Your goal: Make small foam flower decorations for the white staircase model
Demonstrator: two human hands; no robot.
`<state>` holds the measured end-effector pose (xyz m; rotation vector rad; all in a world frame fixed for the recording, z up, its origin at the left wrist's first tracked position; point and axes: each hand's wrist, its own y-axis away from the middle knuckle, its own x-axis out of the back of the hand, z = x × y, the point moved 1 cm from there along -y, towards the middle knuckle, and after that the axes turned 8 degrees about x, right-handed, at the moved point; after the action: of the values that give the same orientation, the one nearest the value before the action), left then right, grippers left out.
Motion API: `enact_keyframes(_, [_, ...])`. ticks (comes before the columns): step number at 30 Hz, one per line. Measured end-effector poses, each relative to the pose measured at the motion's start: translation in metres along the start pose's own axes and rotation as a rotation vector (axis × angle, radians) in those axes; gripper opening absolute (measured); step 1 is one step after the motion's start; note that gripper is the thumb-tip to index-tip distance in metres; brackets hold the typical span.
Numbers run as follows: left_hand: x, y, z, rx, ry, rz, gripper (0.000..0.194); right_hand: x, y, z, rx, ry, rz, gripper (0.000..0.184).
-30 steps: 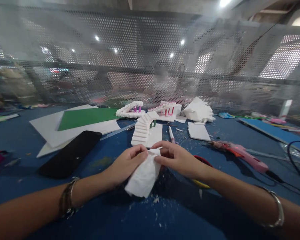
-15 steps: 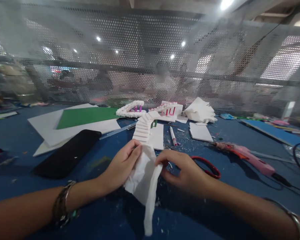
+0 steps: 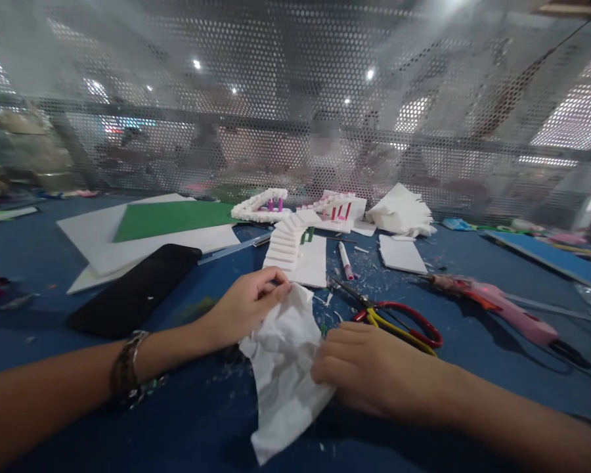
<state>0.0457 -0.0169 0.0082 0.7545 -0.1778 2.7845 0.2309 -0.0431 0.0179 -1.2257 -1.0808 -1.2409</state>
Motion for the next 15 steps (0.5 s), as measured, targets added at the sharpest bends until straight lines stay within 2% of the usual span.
enact_keyframes(4, [0.003,-0.004,-0.004,0.002,-0.025,0.026,0.017,0.000,0.003,-0.002,-0.029,-0.080,-0.034,0.011])
enact_keyframes(10, [0.006,-0.010,-0.007,0.002,-0.082,0.075,0.011,0.007,0.012,-0.005,-0.079,-0.106,0.011,0.017])
enact_keyframes(15, [0.006,-0.009,-0.008,-0.029,-0.164,0.105,0.010,0.006,0.020,-0.001,-0.132,-0.090,-0.045,0.017])
